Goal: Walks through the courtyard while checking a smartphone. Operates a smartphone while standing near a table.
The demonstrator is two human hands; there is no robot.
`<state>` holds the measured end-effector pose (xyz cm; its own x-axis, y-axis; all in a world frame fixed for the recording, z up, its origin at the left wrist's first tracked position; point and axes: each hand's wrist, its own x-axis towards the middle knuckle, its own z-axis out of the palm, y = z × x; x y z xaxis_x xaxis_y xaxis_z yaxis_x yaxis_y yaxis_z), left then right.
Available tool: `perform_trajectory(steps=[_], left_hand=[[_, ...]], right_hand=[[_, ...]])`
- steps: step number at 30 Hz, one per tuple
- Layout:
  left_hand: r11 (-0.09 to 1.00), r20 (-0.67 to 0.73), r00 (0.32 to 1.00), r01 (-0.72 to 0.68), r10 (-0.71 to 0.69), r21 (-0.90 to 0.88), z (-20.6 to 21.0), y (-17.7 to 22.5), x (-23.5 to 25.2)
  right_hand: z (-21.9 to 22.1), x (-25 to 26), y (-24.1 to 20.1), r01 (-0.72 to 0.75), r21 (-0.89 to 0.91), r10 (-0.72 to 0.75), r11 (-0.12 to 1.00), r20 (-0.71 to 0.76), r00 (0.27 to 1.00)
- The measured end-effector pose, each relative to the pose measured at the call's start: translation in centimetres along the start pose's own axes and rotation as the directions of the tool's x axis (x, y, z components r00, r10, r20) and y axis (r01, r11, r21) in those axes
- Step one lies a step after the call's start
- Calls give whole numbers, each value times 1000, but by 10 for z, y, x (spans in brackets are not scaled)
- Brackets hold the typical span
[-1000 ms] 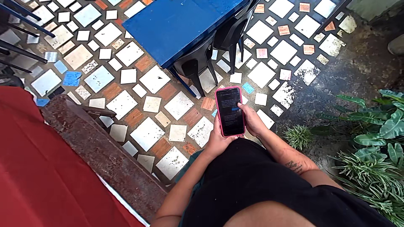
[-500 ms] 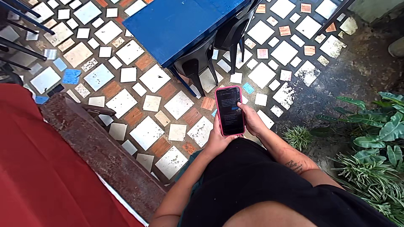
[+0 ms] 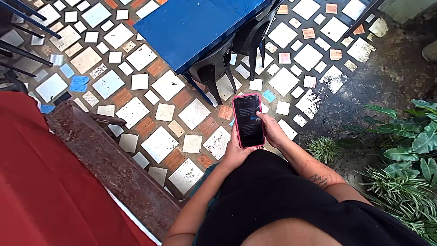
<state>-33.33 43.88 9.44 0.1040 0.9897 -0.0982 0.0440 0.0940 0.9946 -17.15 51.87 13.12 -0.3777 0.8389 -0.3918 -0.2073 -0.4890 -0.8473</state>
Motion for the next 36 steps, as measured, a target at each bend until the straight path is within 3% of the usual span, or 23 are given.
perform_trajectory(steps=[36], left_hand=[[1000, -3, 1000, -3, 3, 11, -3, -4, 1]], right_hand=[[1, 2, 0, -29, -29, 29, 999, -17, 999]])
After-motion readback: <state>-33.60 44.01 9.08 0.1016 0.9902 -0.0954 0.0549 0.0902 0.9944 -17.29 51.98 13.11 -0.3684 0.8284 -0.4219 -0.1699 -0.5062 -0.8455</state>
